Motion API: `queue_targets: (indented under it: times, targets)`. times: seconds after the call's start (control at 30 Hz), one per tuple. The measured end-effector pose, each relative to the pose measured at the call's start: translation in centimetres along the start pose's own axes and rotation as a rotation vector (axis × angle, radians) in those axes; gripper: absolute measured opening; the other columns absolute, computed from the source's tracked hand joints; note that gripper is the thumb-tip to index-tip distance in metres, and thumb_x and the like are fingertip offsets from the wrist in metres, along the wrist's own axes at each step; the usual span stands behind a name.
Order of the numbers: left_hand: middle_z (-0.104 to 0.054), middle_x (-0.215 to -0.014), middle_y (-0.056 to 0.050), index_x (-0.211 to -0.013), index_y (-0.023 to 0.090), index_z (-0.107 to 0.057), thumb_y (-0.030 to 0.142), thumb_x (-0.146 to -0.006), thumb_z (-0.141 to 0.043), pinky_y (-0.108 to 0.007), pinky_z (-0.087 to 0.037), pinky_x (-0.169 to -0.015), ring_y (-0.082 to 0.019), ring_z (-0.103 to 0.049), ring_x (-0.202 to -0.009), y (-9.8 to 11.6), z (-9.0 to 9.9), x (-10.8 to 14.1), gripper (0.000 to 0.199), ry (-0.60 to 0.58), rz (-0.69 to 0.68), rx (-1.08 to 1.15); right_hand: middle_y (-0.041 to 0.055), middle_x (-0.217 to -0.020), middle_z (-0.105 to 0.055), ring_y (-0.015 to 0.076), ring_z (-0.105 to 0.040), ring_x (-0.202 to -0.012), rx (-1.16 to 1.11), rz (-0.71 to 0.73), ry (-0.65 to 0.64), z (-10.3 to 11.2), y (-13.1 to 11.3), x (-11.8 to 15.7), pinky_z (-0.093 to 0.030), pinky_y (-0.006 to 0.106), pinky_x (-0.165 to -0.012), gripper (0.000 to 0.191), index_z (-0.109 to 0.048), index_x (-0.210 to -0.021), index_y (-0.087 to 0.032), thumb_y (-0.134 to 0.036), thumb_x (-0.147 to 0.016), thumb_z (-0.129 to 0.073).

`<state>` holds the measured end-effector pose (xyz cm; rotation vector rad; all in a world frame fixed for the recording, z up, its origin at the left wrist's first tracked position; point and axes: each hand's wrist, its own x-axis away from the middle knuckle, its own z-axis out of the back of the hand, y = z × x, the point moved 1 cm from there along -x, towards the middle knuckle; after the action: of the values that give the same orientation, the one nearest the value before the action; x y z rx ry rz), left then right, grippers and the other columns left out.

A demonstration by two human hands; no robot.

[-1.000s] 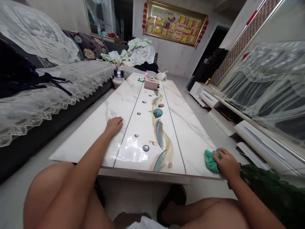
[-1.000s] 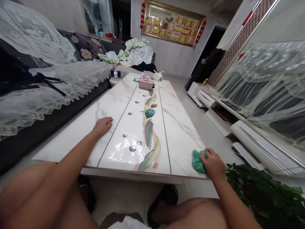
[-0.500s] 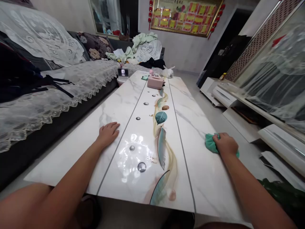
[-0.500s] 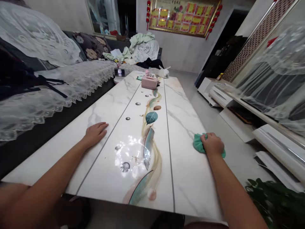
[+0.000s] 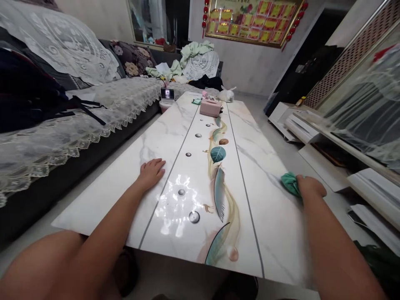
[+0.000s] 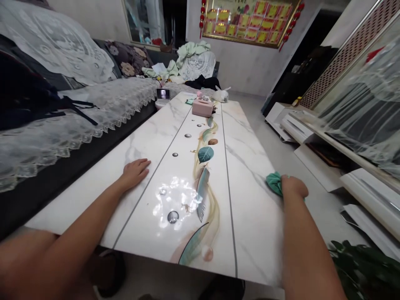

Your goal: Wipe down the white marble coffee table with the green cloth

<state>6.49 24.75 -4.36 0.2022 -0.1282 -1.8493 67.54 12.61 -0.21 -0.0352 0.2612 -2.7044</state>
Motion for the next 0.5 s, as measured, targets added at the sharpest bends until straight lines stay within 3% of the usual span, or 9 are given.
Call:
queue_targets:
  times: [0.23, 0.5]
  targets:
    - [-0.049, -0.151, -0.012, -0.14, 0.021, -0.053, 0.034, -0.101, -0.055, -0.059, -0.033, -0.116, -0.031, -0.044, -0.14, 0.3, 0.2, 0.2, 0.041, 0.03, -0.012, 0.026, 0.025, -0.089, -0.065, 0.0327, -0.061, -0.082, -0.048, 0.003, 0.064, 0.1, 4.2, 2.8, -0.036, 0.039, -0.062, 0.047, -0.078, -0.096, -0.013, -0.04, -0.091, -0.039]
    - [-0.048, -0.152, -0.012, -0.139, 0.021, -0.055, 0.036, -0.099, -0.058, -0.062, -0.032, -0.116, -0.033, -0.042, -0.141, 0.6, 0.2, 0.5, 0.042, 0.048, -0.028, 0.065, 0.0127, -0.066, -0.06, 0.0279, -0.058, -0.062, -0.021, 0.088, 0.157, 0.7, 10.5, 6.4, -0.039, 0.037, -0.054, 0.038, -0.069, -0.072, -0.021, -0.041, -0.089, -0.042]
